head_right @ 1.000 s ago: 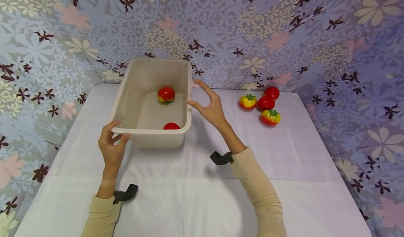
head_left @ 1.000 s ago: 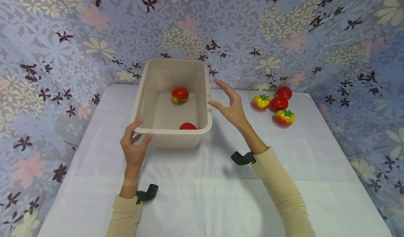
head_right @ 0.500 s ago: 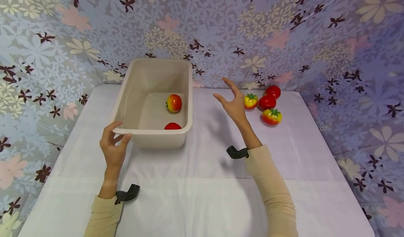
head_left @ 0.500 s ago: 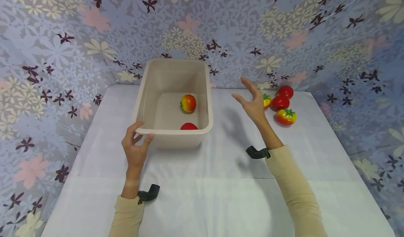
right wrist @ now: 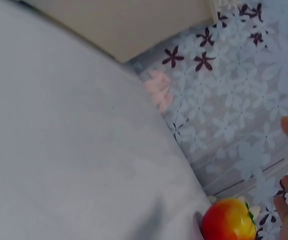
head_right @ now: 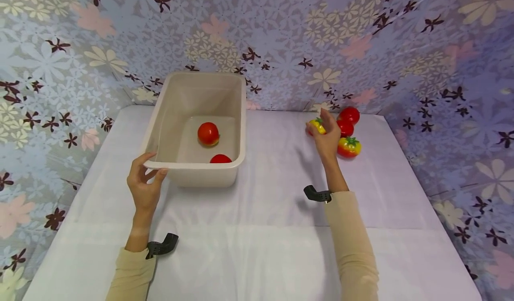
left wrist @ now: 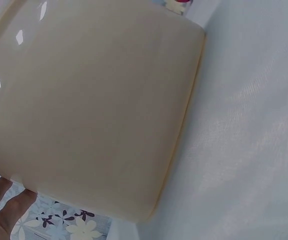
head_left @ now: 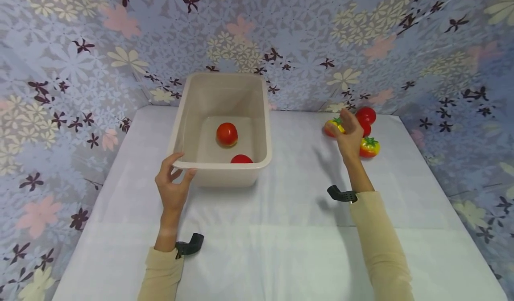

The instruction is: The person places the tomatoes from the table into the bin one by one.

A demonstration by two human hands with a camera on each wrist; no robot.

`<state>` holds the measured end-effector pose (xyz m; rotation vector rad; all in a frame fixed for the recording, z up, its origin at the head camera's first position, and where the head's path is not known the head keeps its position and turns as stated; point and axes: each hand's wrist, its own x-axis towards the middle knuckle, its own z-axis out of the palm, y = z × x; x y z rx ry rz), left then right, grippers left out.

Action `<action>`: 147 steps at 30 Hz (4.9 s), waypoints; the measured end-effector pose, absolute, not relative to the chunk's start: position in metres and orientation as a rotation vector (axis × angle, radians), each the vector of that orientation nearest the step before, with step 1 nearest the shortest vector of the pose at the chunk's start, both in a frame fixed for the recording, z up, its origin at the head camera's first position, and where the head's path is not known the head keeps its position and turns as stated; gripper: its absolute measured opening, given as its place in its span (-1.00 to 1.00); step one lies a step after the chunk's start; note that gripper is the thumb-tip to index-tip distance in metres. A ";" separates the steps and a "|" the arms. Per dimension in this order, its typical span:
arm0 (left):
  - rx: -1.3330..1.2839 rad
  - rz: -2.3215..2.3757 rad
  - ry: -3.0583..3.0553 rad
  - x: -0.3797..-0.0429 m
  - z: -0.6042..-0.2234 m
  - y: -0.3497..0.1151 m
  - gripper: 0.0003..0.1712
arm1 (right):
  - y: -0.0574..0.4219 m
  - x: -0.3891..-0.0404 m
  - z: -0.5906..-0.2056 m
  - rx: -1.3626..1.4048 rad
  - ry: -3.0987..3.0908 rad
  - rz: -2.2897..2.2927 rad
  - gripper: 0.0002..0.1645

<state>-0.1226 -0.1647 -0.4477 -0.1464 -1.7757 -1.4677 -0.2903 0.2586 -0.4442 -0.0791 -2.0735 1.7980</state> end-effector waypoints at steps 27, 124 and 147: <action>-0.162 -1.430 -1.809 -0.114 -0.438 -0.157 -0.49 | 0.300 -0.311 -0.467 -0.277 -2.263 1.680 -0.22; -0.159 -1.415 -1.835 -0.116 -0.438 -0.163 -0.50 | 0.251 -0.311 -0.473 0.014 -2.356 1.617 -0.19; -0.142 -1.429 -1.827 -0.124 -0.456 -0.169 -0.44 | 0.223 -0.302 -0.441 0.179 -2.386 1.528 -0.21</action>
